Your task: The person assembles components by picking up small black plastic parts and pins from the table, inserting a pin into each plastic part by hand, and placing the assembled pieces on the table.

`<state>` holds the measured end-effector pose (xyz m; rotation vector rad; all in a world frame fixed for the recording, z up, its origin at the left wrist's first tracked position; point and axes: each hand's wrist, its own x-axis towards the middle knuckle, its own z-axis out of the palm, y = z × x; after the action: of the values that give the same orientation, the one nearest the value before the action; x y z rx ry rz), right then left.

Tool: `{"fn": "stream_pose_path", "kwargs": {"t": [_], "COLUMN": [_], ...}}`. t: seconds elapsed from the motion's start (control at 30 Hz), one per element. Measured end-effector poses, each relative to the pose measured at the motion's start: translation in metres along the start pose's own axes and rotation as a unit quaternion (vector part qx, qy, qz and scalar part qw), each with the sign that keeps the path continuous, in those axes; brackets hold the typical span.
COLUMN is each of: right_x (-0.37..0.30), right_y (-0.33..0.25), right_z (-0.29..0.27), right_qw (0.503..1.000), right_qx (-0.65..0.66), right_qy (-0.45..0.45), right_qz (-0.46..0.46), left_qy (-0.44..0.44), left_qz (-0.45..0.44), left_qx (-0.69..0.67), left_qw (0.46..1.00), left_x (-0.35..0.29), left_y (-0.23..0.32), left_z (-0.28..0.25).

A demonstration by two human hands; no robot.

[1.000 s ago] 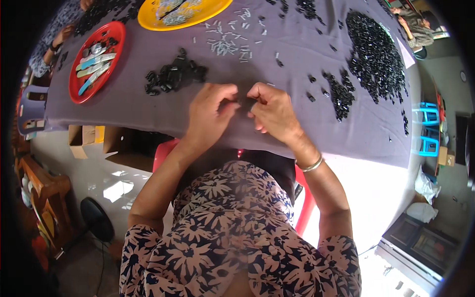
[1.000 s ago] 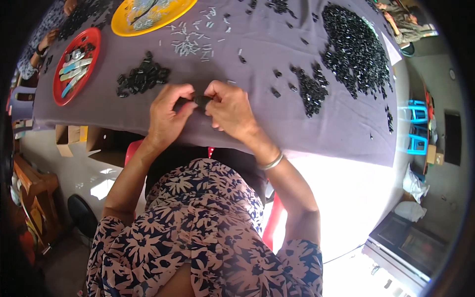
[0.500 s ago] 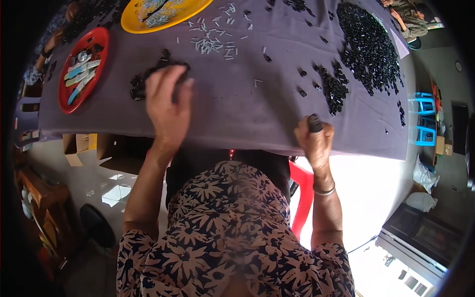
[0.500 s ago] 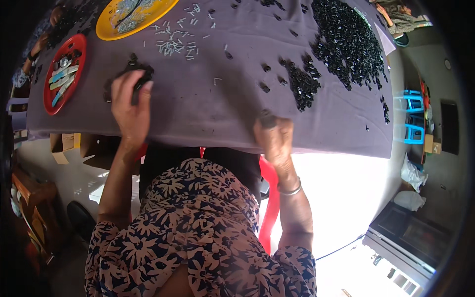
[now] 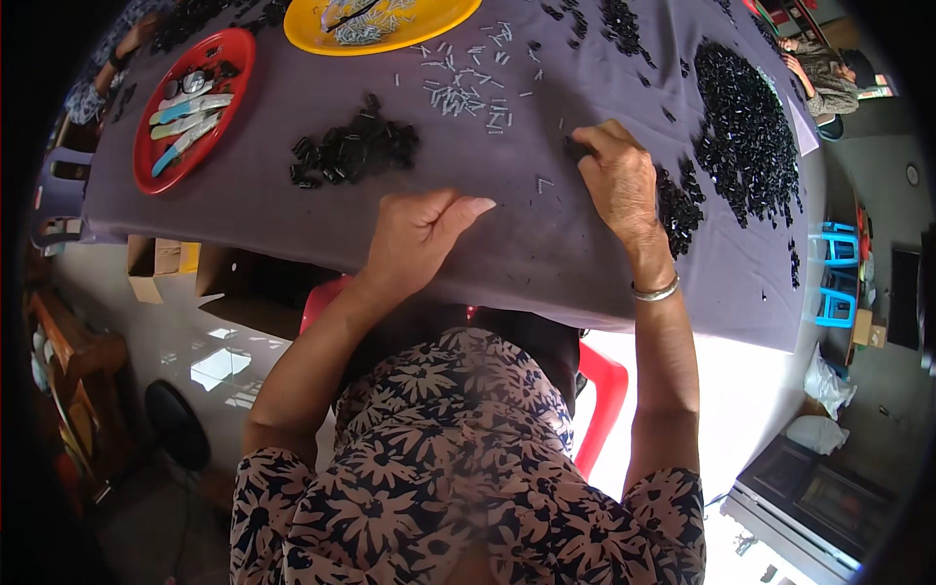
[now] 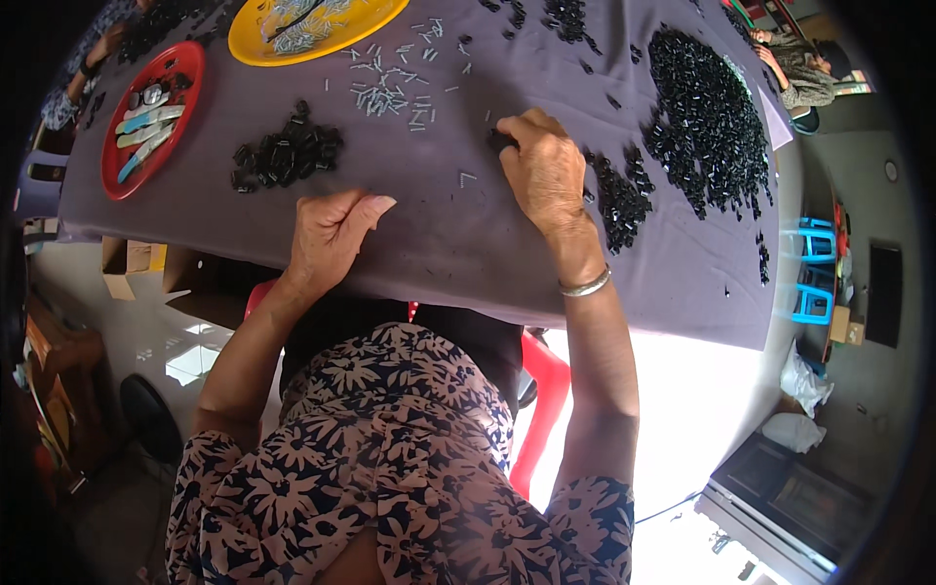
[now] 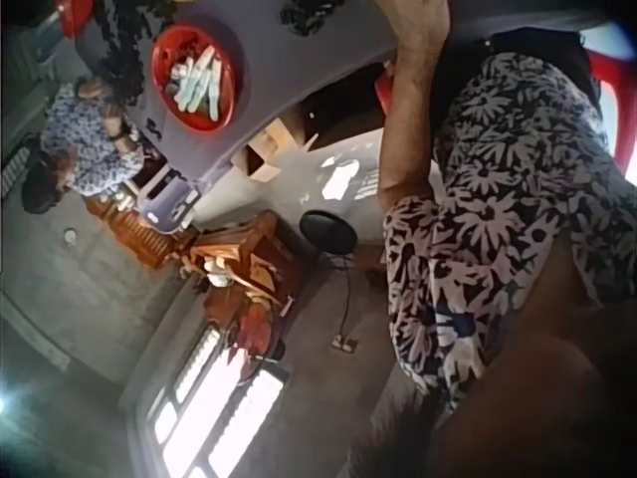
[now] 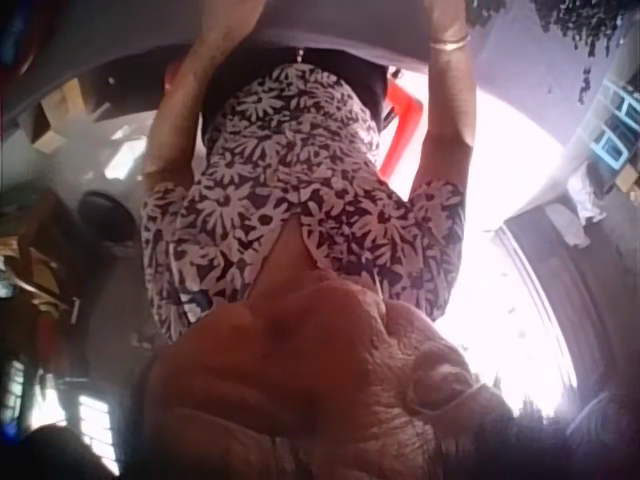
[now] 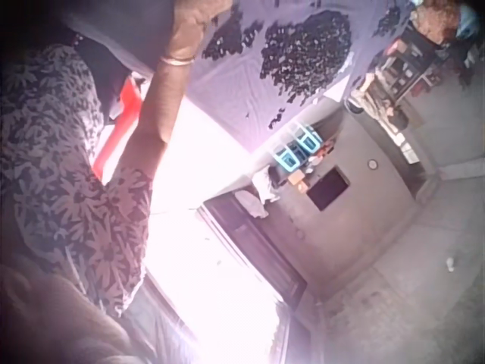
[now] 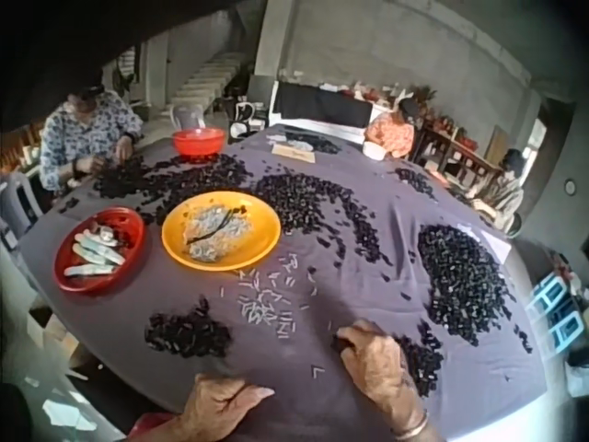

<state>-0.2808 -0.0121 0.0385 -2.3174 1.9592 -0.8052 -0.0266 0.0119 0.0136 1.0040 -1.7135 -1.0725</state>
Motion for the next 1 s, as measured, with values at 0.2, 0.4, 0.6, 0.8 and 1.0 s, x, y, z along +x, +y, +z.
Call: {"fn": "stream_pose_path", "kwargs": {"t": [0.2,0.4,0.6,0.8,1.0], "right_x": [0.013,0.029,0.005,-0.032,-0.044], "right_y": [-0.002,-0.004,-0.041,-0.094,-0.092], "right_z": [0.004,-0.010,0.000,0.020,0.015], "right_qw": [0.996,0.980,0.922,0.859,0.858], "right_qx": [0.047,0.008,0.347,0.491,0.493], "right_qy": [-0.047,-0.182,-0.126,-0.063,-0.060], "right_qz": [0.051,0.081,0.114,0.130,0.132], "left_qy": [0.006,-0.016,-0.020,-0.036,-0.059], "left_qz": [0.015,0.003,-0.022,-0.024,-0.078], "left_qx": [-0.024,-0.006,-0.169,-0.227,-0.228], "left_qw": [1.000,1.000,0.985,0.973,0.969], "left_x": [0.003,0.003,0.001,0.000,0.000], "left_y": [0.005,0.001,-0.016,-0.015,-0.012], "left_z": [0.003,-0.001,0.003,-0.003,-0.008]}}
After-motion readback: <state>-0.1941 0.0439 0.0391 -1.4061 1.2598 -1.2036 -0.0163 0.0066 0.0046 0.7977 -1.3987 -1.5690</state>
